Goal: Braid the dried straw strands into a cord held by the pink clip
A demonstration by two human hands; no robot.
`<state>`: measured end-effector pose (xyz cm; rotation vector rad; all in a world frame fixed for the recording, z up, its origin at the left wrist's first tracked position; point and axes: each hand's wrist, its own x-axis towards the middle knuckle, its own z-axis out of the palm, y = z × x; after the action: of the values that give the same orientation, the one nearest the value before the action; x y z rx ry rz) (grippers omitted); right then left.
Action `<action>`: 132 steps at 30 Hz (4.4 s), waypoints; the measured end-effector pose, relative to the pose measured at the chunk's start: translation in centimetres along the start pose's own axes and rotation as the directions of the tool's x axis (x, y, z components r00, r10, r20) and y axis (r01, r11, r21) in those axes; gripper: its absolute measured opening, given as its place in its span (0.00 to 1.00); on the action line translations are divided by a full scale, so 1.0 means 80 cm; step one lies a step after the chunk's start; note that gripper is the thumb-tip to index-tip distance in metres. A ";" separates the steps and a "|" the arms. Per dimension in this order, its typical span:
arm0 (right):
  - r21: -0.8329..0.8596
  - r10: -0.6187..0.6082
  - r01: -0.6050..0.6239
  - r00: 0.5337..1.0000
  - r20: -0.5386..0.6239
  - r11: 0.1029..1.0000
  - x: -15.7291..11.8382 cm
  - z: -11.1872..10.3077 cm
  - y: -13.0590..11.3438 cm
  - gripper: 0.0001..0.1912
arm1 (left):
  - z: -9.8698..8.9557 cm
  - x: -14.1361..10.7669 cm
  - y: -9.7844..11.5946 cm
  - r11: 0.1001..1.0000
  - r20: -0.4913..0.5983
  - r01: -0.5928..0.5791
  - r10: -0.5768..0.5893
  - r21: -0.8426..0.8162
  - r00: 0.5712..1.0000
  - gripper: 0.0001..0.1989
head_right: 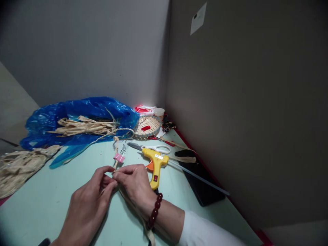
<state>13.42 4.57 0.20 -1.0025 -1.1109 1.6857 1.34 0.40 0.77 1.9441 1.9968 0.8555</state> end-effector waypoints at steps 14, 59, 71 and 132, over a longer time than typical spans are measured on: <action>-0.079 0.047 -0.048 0.999 -0.012 0.996 -0.005 -0.016 -0.019 0.08 | -0.011 0.016 -0.010 0.825 0.134 0.264 -0.227 -0.500 0.965 0.12; -0.813 -0.149 0.241 0.970 0.191 0.530 -0.027 -0.028 -0.014 0.13 | 0.012 0.027 -0.008 0.507 0.540 0.556 -0.196 -0.659 0.818 0.12; -0.906 -0.365 0.423 0.845 0.390 0.011 -0.037 -0.023 -0.008 0.04 | 0.011 0.024 -0.015 0.698 0.446 0.445 -0.198 -0.562 0.873 0.10; -0.729 -0.187 0.240 0.970 0.155 0.641 -0.020 -0.015 -0.022 0.09 | -0.010 0.026 -0.026 0.517 0.562 0.580 -0.212 -0.630 0.799 0.11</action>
<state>15.39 3.80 1.75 -1.2372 -1.9711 1.0477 -1.03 2.32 0.76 0.9601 1.3477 0.8658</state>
